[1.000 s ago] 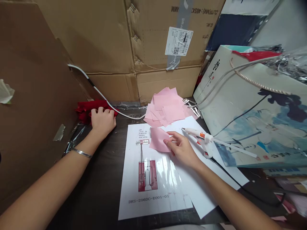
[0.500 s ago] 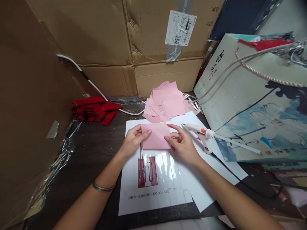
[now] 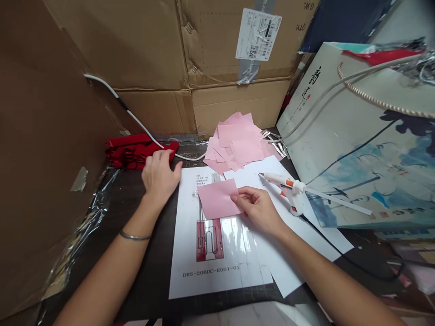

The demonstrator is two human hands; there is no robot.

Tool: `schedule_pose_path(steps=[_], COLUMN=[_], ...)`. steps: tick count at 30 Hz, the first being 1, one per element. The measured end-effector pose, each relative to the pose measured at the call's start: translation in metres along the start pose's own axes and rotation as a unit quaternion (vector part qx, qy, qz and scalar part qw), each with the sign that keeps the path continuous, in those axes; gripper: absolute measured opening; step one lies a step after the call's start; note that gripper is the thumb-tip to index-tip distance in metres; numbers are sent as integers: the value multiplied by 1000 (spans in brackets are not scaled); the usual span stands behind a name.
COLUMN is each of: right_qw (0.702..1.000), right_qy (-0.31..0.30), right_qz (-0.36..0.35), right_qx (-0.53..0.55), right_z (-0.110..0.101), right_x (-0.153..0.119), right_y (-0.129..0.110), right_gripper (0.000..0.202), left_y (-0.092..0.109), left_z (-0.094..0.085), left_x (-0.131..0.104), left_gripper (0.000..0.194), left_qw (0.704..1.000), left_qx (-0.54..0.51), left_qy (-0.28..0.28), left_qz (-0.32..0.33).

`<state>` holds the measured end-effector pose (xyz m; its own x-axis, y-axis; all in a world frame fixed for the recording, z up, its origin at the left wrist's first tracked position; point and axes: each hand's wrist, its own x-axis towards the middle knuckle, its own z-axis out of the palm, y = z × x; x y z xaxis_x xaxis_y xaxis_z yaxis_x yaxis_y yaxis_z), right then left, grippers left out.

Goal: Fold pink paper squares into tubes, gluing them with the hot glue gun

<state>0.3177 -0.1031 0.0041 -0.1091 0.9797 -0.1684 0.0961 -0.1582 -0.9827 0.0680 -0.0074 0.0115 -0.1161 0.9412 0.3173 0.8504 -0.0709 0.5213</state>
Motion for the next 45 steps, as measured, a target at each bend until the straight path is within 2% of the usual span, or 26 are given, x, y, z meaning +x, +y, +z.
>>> schedule_pose_path(steps=[2, 4, 8, 12, 16, 19, 21, 23, 24, 26, 27, 30, 33, 35, 38, 39, 41, 43, 44, 45], right_qw=[1000, 1000, 1000, 1000, 1000, 999, 999, 999, 999, 999, 999, 999, 999, 999, 1000, 1000, 1000, 999, 999, 998], right_qy=[3, 7, 12, 14, 13, 15, 18, 20, 21, 22, 22, 21, 25, 30, 28, 26, 24, 28, 32, 36], right_qz=[-5, -6, -3, -3, -7, -9, -12, -13, -14, -16, -16, -17, -17, -16, -11, -9, -6, -5, -5, -5], right_qx=[-9, -16, -18, -18, -24, -33, -38, -41, -42, -44, -45, -44, -40, -33, -9, 1, 19, 33, 38, 43], right_z=[2, 3, 4, 3, 2, 3, 2, 2, 1, 0, 0, 0, 0, -1, -4, -6, -8, -10, -10, -11], right_x=[-1, -1, -1, -1, -2, -2, -3, -3, -3, -4, -5, -6, -5, -4, -2, -1, 1, 3, 4, 5], right_y=[0, 1, 2, 1, 1, 2, 2, 1, 0, -3, -4, -7, -7, -6, -6, -6, -6, -6, -6, -5], right_gripper=[22, 23, 24, 25, 26, 26, 26, 24, 24, 23, 22, 22, 21, 22, 24, 24, 25, 24, 24, 23], left_y=[-14, -24, -32, -22, -10, -13, -21, -32, -38, -46, -50, -54, -50, -41, -19, -11, 7, 24, 31, 37], left_z=[-3, -2, 0, -6, -35, -64, -78, -85, -85, -81, -79, -73, -77, -81, -76, -69, -50, -26, -14, -4], left_x=[18, 30, 38, 41, 53, 68, 81, 95, 101, 111, 114, 117, 110, 100, 74, 63, 38, 12, 0, -10], left_gripper=[45, 39, 35, 33, 33, 36, 33, 31, 28, 24, 23, 20, 23, 34, 36, 36, 33, 36, 39, 43], left_qw=[978, 960, 958, 974, 976, 966, 948, 938, 936, 930, 928, 929, 934, 942, 962, 970, 994, 997, 986, 961], left_qx=[206, 274, 281, 217, 155, 175, 238, 287, 310, 354, 360, 356, 345, 329, 240, 194, 33, -47, -160, -259], left_qy=[8, -1, 12, 68, 147, 188, 212, 196, 162, 54, 25, -13, -18, 8, 125, 133, 85, 27, -32, -96], left_qz=[34, 55, 50, 21, -37, -41, -12, -13, -35, -81, -94, -104, -93, -64, 39, 57, 55, 56, 35, 4])
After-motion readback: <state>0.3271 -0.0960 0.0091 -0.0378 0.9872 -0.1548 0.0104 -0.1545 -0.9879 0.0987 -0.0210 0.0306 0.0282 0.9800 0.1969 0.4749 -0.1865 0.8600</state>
